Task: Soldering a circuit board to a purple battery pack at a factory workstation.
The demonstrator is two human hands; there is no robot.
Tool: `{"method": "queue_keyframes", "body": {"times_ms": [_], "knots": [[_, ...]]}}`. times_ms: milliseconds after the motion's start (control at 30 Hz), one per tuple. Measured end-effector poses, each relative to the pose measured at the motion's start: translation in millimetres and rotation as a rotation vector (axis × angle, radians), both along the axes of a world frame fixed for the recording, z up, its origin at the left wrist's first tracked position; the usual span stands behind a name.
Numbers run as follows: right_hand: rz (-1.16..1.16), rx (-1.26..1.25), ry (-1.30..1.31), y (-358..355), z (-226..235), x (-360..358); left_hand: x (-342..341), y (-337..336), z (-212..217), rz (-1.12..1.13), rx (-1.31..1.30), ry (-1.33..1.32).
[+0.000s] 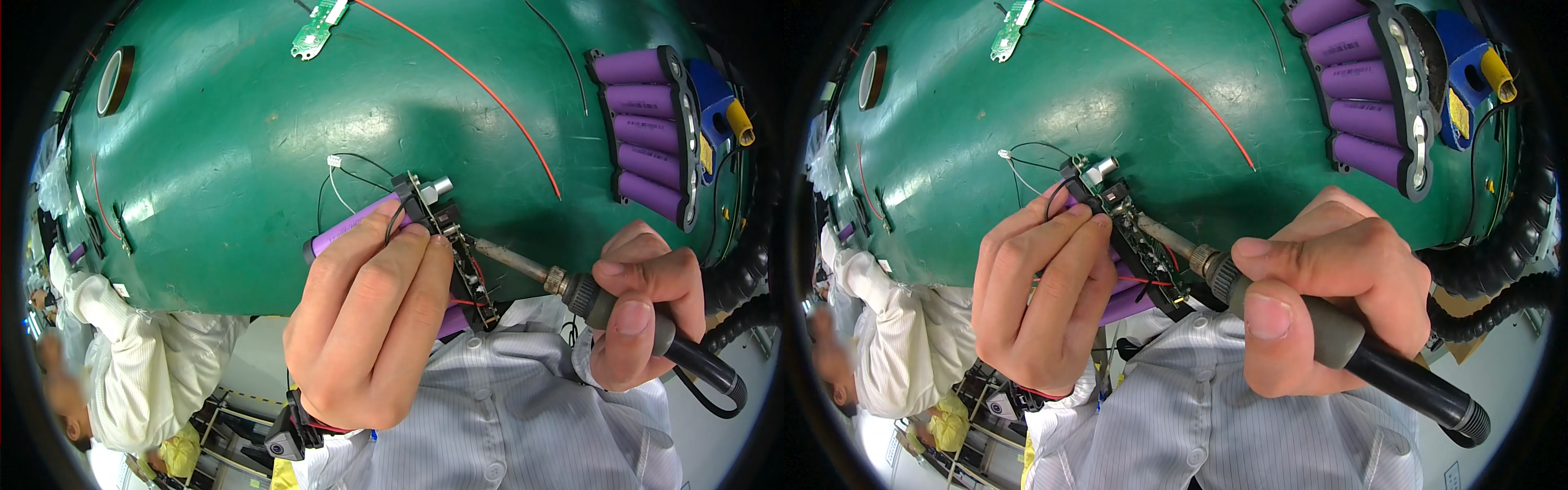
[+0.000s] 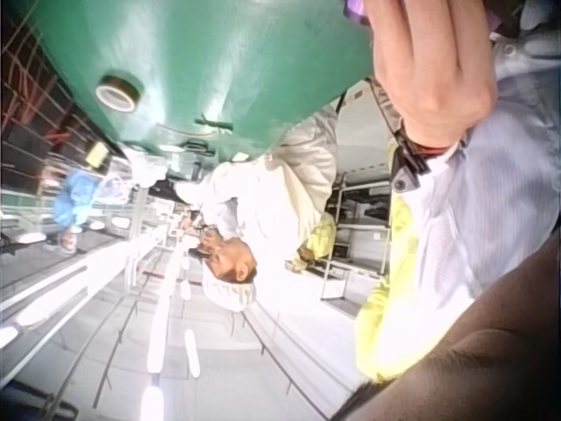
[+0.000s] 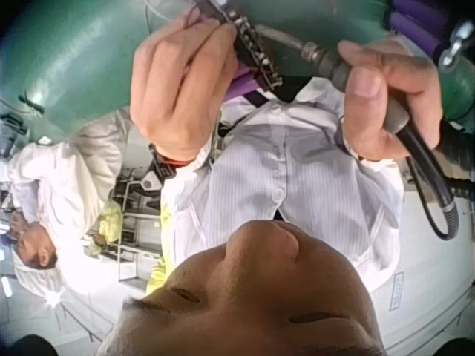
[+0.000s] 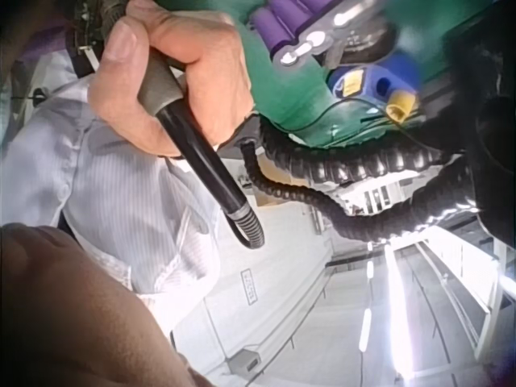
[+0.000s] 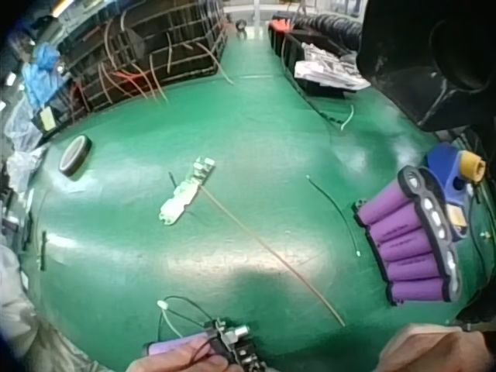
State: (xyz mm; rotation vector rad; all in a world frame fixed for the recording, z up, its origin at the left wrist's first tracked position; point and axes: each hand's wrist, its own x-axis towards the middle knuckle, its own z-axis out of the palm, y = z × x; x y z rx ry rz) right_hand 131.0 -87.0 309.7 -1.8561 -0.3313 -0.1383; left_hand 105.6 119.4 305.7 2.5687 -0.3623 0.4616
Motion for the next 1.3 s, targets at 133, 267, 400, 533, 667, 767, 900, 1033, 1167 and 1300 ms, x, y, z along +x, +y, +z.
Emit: {"method": "queue_keyframes", "body": {"times_ms": [133,267,400,533,667,767,900,1033,1167,1300], "knots": [[0.011,0.012,-0.028,-1.0,-1.4,1.2,1.4,-0.5,2.0,-0.008,0.020,0.016],[0.014,0.003,-0.039,-1.6,-1.9,1.9,2.7,-1.0,4.0,-0.020,0.016,0.032],[0.013,0.016,-0.028,0.1,-1.4,2.0,3.4,1.7,7.8,-0.038,0.040,0.053],[0.007,0.005,-0.024,-1.1,-0.9,1.6,4.0,2.3,7.6,-0.057,0.033,0.065],[0.034,-0.011,0.005,-3.8,2.8,2.7,4.7,2.1,9.6,-0.061,0.025,0.065],[0.034,-0.008,-0.018,-3.9,1.0,3.3,6.3,2.5,9.0,-0.071,0.035,0.097],[0.021,-0.004,-0.018,-3.7,0.5,2.5,6.7,2.6,4.3,-0.089,0.057,0.014],[0.022,0.009,-0.035,-2.6,-0.7,1.3,5.4,2.6,6.6,-0.082,0.064,0.032],[0.004,0.021,-0.036,-1.0,-2.3,1.6,5.2,2.5,6.3,-0.082,0.058,0.040],[0.010,0.019,-0.039,-2.2,-1.2,1.7,5.1,1.5,6.3,-0.076,0.059,0.044]]}}
